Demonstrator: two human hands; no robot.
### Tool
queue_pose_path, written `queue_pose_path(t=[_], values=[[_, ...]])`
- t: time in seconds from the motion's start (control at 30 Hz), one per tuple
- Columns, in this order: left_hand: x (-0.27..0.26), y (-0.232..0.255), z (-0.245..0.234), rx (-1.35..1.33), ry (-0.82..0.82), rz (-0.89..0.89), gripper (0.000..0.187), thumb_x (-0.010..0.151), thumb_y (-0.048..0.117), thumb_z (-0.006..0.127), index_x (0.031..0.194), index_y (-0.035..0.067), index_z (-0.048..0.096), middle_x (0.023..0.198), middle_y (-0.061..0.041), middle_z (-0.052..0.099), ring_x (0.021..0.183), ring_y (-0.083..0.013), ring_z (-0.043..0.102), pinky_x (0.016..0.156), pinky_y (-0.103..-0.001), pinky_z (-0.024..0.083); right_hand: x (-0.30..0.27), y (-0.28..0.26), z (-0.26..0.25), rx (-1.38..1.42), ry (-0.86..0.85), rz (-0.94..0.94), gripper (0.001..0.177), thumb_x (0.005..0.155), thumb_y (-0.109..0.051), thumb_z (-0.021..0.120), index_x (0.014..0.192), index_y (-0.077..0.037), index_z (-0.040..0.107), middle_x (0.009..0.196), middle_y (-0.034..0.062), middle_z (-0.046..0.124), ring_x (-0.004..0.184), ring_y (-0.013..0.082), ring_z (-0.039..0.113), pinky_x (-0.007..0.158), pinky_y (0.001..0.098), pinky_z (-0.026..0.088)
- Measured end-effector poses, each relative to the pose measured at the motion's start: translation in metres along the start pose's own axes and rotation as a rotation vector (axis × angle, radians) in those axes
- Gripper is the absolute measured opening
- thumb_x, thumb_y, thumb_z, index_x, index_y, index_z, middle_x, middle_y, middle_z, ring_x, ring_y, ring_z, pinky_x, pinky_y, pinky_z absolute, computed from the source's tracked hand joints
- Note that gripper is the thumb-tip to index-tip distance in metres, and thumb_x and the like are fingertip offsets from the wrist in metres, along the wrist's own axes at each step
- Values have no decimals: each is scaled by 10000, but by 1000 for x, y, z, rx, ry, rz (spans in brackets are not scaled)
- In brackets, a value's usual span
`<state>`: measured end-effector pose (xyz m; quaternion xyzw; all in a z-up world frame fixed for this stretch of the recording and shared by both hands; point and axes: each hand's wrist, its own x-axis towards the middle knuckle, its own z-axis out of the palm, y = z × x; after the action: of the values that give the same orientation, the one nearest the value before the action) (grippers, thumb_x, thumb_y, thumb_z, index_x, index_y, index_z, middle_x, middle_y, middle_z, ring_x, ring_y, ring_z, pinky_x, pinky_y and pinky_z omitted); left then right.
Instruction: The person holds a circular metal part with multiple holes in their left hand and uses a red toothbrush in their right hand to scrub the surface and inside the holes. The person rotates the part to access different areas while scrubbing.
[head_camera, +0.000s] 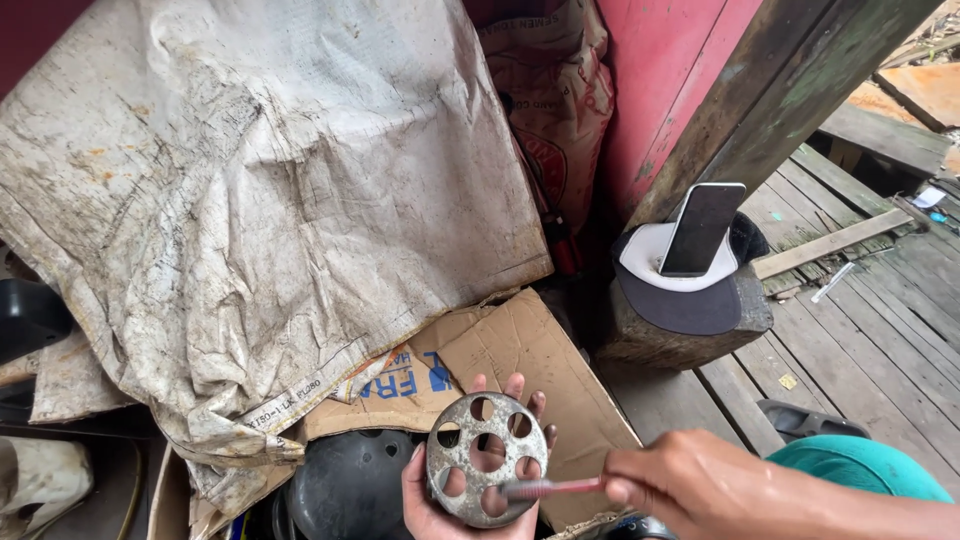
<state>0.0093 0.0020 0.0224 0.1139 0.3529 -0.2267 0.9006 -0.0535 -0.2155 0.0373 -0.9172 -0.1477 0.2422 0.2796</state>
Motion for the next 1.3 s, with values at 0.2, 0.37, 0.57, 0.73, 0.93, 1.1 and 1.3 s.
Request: queue_pose_path(t=[0.2,0.37,0.57,0.73,0.93,1.1,1.3], values=[[-13,-3,21,-30,99,60,818,813,543,309,1406,38,557,1443,-339,585,1335,-529,537,1035,-571,398,3,6,-9,-56,147,89,349,1064,-469,467,874,-212,608,513,25,497,429,249,433,466,423,368],[-10,1,15,34,99,2,857,785,565,299,1453,98,564,1505,-279,595,1330,-519,534,1015,-590,386,-1,6,6,2,64,-78,343,1076,-462,472,910,-200,617,521,56,559,386,297,519,414,441,395],[12,-5,-18,19,-168,49,860,722,590,495,1394,77,657,1412,-308,686,1202,-538,667,625,-411,554,2,15,-2,-60,73,131,400,1060,-544,448,855,-227,579,532,53,532,445,290,446,497,440,377],[16,-3,-26,-5,-99,39,842,732,585,495,1375,76,683,1370,-323,714,1189,-552,679,489,-342,507,1,2,-3,-19,85,106,277,1064,-429,502,924,-232,638,529,10,550,402,234,477,460,423,400],[-1,-5,4,2,48,34,852,760,563,380,1395,45,617,1408,-331,636,1227,-551,579,888,-590,433,1,6,0,9,53,18,278,1068,-423,511,915,-214,610,573,37,595,449,290,498,478,420,405],[-2,-2,6,1,59,15,843,760,544,370,1404,59,613,1423,-319,631,1256,-538,572,917,-595,428,1,12,13,-2,78,-61,310,1071,-443,471,931,-204,609,564,55,583,409,310,513,435,451,398],[8,-4,-12,-8,-13,8,829,755,561,423,1377,62,650,1389,-330,667,1213,-540,618,680,-472,424,1,12,6,-44,84,63,322,1068,-478,477,901,-231,597,532,60,548,438,312,484,466,430,411]])
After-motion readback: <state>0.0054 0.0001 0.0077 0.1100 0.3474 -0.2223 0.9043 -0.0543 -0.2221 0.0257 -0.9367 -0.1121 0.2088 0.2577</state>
